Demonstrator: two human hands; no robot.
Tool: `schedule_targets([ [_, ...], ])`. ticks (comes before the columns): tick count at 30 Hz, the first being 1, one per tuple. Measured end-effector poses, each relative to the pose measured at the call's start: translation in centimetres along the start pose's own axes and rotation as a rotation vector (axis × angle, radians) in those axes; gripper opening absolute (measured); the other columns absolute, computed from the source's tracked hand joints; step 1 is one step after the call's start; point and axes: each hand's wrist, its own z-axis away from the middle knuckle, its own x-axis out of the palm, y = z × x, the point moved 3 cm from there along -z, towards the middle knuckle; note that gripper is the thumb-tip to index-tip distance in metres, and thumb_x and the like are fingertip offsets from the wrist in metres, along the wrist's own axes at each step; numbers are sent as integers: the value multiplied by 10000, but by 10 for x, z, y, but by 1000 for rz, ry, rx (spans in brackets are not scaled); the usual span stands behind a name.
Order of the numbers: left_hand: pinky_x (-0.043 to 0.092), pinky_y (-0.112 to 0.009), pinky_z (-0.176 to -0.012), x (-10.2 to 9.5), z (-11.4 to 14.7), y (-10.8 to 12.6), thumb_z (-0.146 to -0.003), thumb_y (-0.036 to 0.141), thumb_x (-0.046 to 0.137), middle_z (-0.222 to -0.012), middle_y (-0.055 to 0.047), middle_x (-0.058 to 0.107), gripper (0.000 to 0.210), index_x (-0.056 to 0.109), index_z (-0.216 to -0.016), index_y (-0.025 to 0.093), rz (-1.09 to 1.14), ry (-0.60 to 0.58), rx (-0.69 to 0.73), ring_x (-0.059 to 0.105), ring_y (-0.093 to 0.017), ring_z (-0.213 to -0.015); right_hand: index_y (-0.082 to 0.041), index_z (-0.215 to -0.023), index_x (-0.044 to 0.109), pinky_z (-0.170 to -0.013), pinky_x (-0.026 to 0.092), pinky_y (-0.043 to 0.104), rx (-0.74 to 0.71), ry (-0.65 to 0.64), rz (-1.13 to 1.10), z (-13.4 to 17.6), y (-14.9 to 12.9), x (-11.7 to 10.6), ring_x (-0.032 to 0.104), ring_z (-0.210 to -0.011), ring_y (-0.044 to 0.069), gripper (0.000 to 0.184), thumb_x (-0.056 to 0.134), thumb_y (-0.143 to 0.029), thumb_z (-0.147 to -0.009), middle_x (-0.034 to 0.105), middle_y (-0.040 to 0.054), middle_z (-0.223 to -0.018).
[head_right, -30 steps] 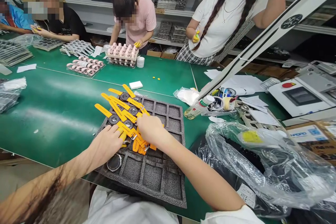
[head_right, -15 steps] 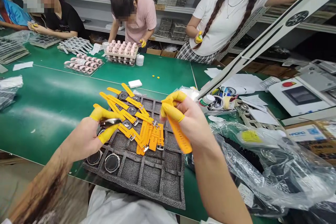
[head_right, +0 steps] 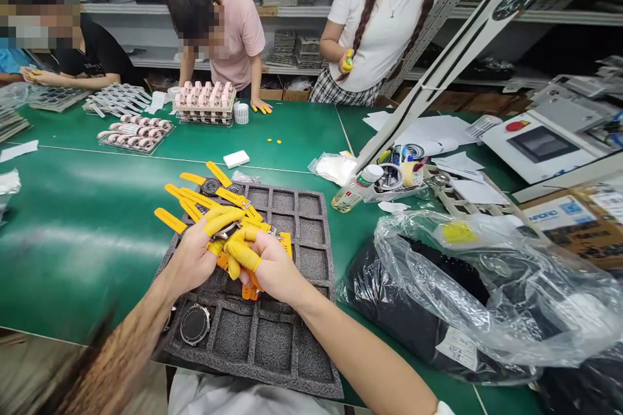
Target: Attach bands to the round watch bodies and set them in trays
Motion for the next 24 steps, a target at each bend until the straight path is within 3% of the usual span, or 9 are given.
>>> schedule_targets([
  [12,500,-459,-1154,-1,2,-4,-860,-57,427,-1451,-82,612,752,563,-1495,323,-32,-70,47,602,-241,-1324,-203,-705,498,-394,208,182,57,-42,-64,-2,-3,4,313,-402,51,538,872,-578,-798,504,-68,-510],
  [21,534,-428,-1098,-1,2,2,-936,-3,424,-1398,-99,605,683,514,-1530,323,-19,-55,69,608,-237,-1280,-192,-791,564,-393,195,185,74,17,-149,-2,1,3,262,-402,54,518,864,-614,-802,465,-87,-491],
  [24,516,-454,-1117,1,2,7,-995,92,433,-1411,-126,568,583,495,-1541,290,74,-90,56,576,-262,-1311,-193,-792,561,-390,190,181,45,46,-175,-1,0,5,242,-400,50,505,848,-607,-823,449,-91,-490],
])
